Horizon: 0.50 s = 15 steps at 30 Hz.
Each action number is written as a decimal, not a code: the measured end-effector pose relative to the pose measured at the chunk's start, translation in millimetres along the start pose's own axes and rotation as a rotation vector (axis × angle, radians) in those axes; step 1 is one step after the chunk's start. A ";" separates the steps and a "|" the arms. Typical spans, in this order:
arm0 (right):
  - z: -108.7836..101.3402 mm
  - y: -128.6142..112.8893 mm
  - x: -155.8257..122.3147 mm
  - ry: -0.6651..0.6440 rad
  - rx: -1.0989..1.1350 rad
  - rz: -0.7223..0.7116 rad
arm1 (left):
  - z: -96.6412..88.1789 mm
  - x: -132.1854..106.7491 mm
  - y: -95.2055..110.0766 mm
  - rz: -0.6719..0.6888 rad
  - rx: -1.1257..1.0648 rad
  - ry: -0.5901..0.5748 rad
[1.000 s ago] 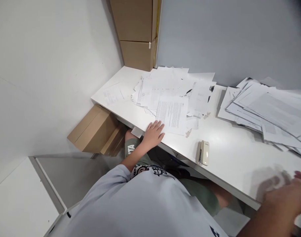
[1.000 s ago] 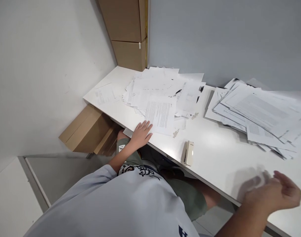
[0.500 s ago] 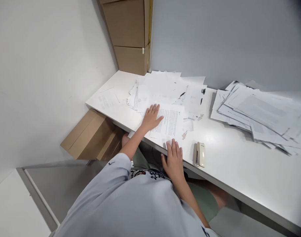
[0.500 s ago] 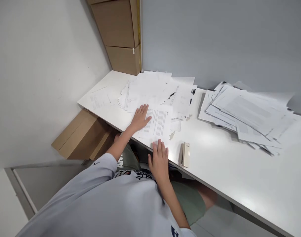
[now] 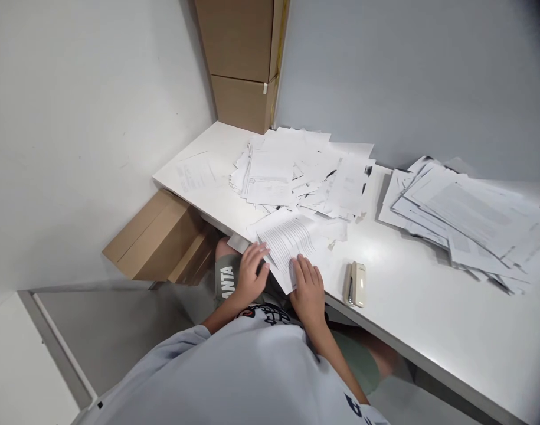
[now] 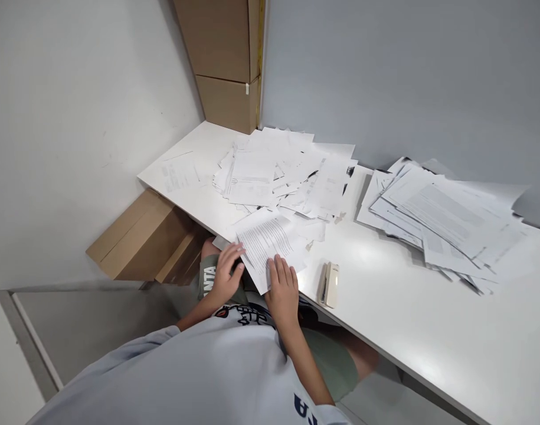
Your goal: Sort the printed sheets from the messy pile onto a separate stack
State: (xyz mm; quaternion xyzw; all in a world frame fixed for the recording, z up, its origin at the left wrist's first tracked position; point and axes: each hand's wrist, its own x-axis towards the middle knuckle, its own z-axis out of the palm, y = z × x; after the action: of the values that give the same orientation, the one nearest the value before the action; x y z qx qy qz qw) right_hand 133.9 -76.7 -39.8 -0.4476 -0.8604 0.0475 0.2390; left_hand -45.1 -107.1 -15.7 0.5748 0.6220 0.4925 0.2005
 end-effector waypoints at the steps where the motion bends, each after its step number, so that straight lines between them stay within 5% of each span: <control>1: 0.4 1.1 0.1 0.007 0.001 -0.011 | -0.3 3.0 -6.2 -0.102 -0.042 0.101; 4: 1.8 4.5 1.3 0.025 0.015 -0.062 | 3.5 14.4 -19.0 -0.424 -0.298 0.260; 7: 2.3 5.6 3.9 0.025 0.030 -0.143 | 11.6 19.4 -17.4 -0.606 -0.554 0.341; 15: -7.5 0.9 -1.8 0.166 0.209 -0.317 | 20.2 8.1 2.6 -0.673 -0.987 0.303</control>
State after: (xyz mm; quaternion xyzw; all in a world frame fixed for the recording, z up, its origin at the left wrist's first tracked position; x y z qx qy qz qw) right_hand 138.9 -78.5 -34.1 -0.2818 -0.8877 0.0614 0.3589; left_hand -29.4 -92.3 -19.6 0.1100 0.4895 0.7082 0.4968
